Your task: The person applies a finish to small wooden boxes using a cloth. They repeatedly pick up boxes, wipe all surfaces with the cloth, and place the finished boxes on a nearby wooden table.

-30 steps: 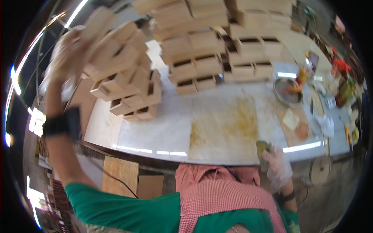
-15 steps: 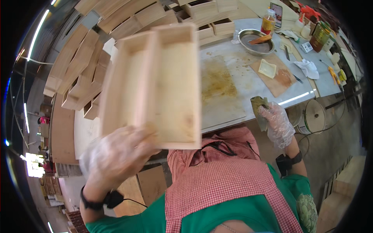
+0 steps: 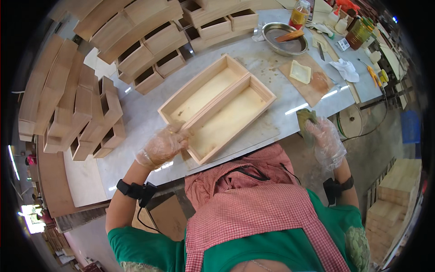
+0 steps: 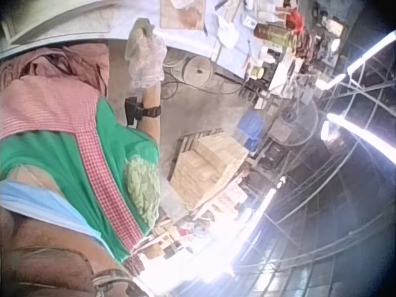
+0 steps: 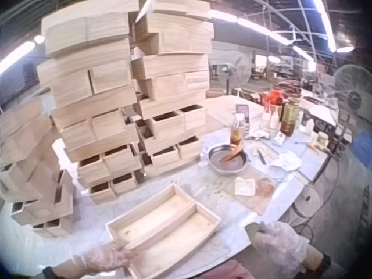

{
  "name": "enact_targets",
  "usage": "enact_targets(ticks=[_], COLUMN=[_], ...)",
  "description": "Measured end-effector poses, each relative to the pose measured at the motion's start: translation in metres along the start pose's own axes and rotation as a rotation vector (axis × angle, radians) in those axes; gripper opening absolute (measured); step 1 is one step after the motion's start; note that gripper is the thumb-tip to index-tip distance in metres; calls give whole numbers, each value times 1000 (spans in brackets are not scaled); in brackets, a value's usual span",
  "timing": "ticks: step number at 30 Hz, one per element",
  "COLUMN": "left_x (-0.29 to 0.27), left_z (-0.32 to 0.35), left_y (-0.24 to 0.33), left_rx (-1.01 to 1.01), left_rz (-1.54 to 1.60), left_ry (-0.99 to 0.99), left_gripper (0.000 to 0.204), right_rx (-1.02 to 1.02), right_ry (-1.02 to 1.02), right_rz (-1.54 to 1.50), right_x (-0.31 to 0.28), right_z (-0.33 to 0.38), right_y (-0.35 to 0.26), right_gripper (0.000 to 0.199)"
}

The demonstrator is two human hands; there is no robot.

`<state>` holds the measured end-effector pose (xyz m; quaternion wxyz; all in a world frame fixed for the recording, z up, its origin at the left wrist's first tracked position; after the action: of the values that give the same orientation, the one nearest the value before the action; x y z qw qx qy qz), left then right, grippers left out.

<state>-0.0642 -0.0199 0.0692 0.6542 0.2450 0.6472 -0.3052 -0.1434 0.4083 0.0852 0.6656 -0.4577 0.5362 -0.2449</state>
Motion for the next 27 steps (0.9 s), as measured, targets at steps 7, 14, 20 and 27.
enact_targets(ticks=[7, 14, 20, 27], left_x=[-16, -48, -2, -5], left_z=[21, -23, -45, -56], left_y=[-8, -11, -25, -24], left_rx=[-180, -727, -723, -664], left_rz=[44, 243, 297, 294], left_ry=[143, 265, -25, 83], left_gripper=[25, 34, 33, 34], right_rx=[-391, -316, 21, 21], right_ry=[-52, -37, 20, 63], right_rz=[261, -41, -167, -366], right_x=[12, 23, -12, -13], right_z=[-54, -92, -118, -125], right_y=[6, 47, 14, 21], right_gripper=[44, 48, 33, 37])
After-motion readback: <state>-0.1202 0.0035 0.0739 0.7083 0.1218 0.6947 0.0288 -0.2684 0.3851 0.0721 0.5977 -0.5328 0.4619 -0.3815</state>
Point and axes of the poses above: each hand's wrist, its own z-axis away from the middle knuckle, its own x-axis out of the palm, y = z × x, the point moved 5 cm from there along -z, towards the middle knuckle, and after that the axes turned 8 degrees about -z, right-handed, at the moved point
